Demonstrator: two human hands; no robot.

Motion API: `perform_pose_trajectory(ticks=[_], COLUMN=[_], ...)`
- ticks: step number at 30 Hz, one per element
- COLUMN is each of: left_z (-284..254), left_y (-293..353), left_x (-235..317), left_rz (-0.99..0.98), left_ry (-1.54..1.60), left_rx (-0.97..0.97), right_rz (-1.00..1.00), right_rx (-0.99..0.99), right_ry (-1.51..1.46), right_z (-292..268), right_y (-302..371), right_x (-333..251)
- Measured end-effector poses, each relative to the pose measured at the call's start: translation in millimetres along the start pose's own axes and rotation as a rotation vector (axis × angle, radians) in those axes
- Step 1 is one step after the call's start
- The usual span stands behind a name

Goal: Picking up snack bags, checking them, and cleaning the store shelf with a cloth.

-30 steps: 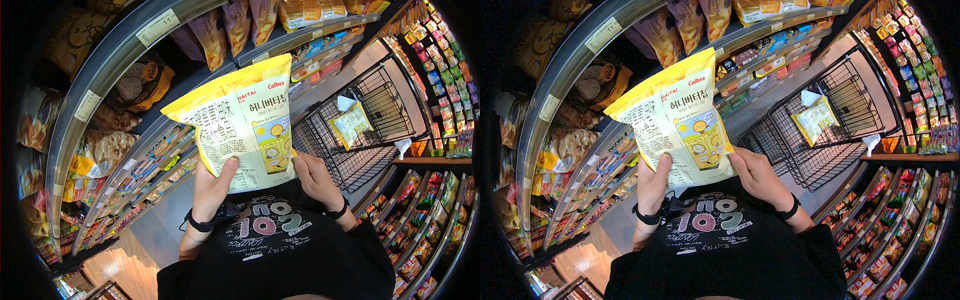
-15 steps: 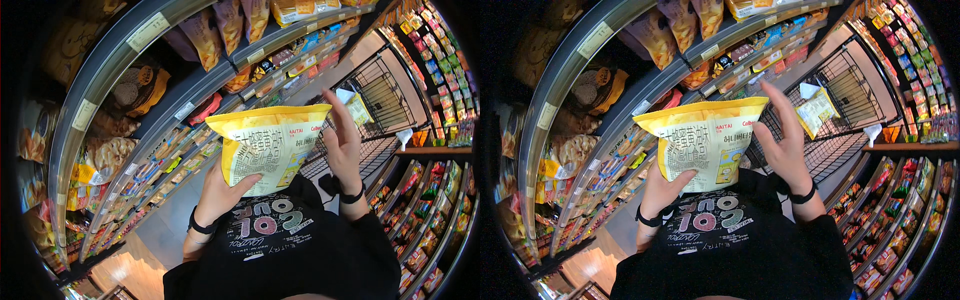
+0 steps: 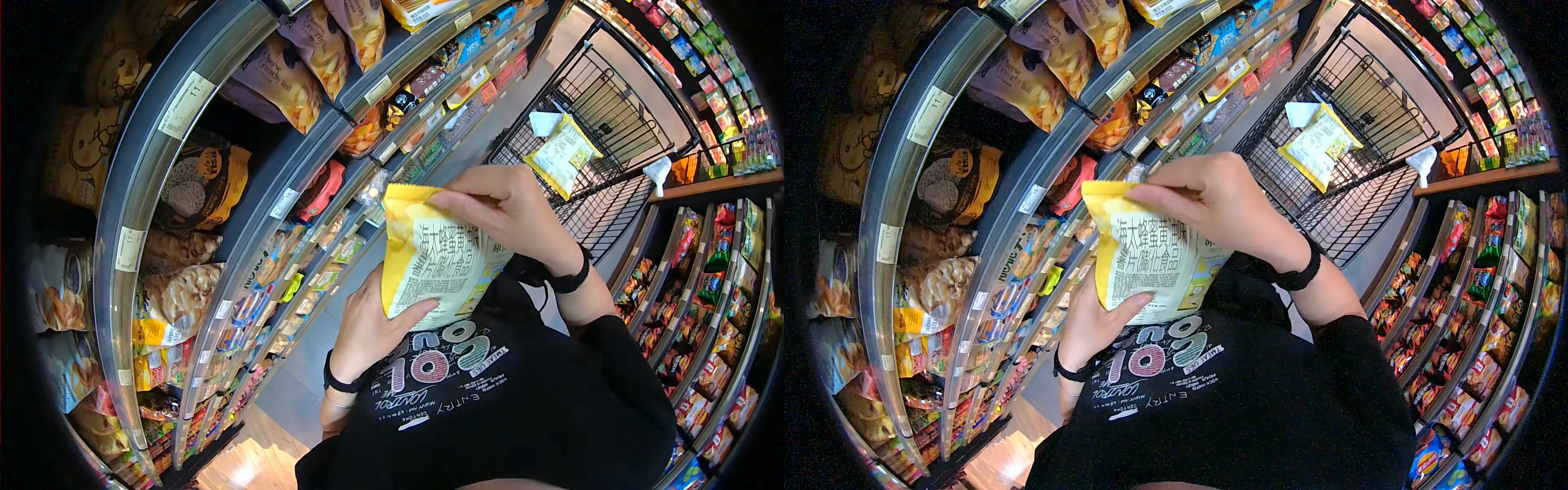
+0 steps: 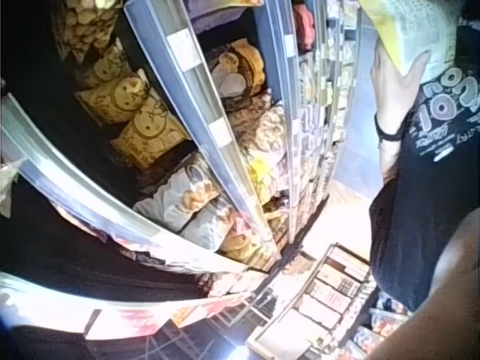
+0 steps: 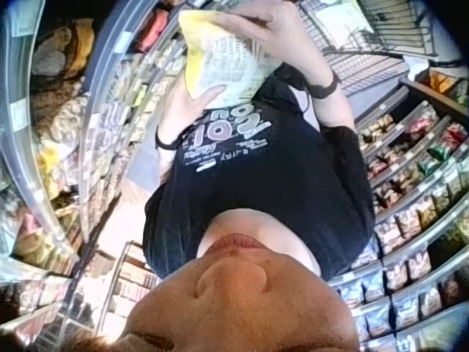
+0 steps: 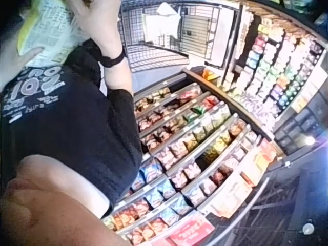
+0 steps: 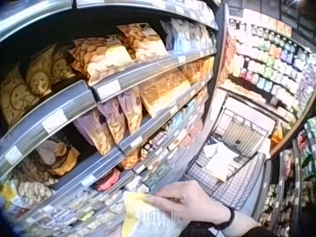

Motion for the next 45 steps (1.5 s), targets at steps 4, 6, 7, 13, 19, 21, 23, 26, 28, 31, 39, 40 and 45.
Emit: perform_pose_trajectory(ticks=[4,6,7,13,19,21,23,26,28,31,39,40,45], left_z=[-1.4,-1.0,-1.0,-2.2,-20.1,-21.4,-20.5,-18.1,-18.9,-18.7,-17.5,-17.7,-18.7], left_y=[-0.6,-2.6,-2.7,-0.8,13.1,12.0,12.3,12.3,12.1,11.1,8.5,8.2,3.9], left_x=[0.3,3.3,3.1,0.2,-20.1,-19.1,-18.5,-18.1,-16.2,-16.5,-14.1,-13.4,-5.0], left_rz=[-0.054,-0.033,-0.033,-0.014,-0.145,-0.129,-0.142,-0.143,-0.137,-0.136,-0.12,-0.109,-0.076], left_ry=[0.087,0.058,0.058,0.025,0.313,0.363,0.351,0.345,0.36,0.365,0.32,0.313,0.25], left_rx=[0.047,0.036,0.035,0.022,0.197,0.185,0.155,0.132,0.151,0.147,0.132,0.132,0.129], right_rz=[0.183,0.192,0.182,0.143,0.064,0.294,0.357,0.461,0.544,0.511,0.431,0.442,0.464], right_rx=[0.031,0.032,0.034,0.065,0.186,0.174,0.095,0.044,-0.03,-0.086,0.009,0.007,0.059], right_ry=[-0.067,-0.073,-0.062,-0.008,0.105,-0.377,-0.569,-0.713,-0.951,-1.013,-0.838,-0.781,-0.669], right_z=[-3.6,-4.6,-4.6,-9.4,-27.5,-21.0,-12.3,-5.4,6.1,15.5,5.8,2.9,-0.8], right_y=[-0.5,-0.4,-0.8,-0.2,10.8,17.8,21.4,26.3,32.5,43.4,34.8,34.3,33.3], right_x=[14.2,15.3,15.1,15.9,39.0,66.4,72.4,76.0,85.0,92.4,76.9,74.3,70.7])
Point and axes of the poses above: each hand's wrist, its own y-axis away from the middle knuckle, its own z-axis out of the palm, x = y × z, the point moved 7 cm from there along -y, towards the middle knuckle, and after that the axes turned 7 degrees about z, right-handed, at the moved point
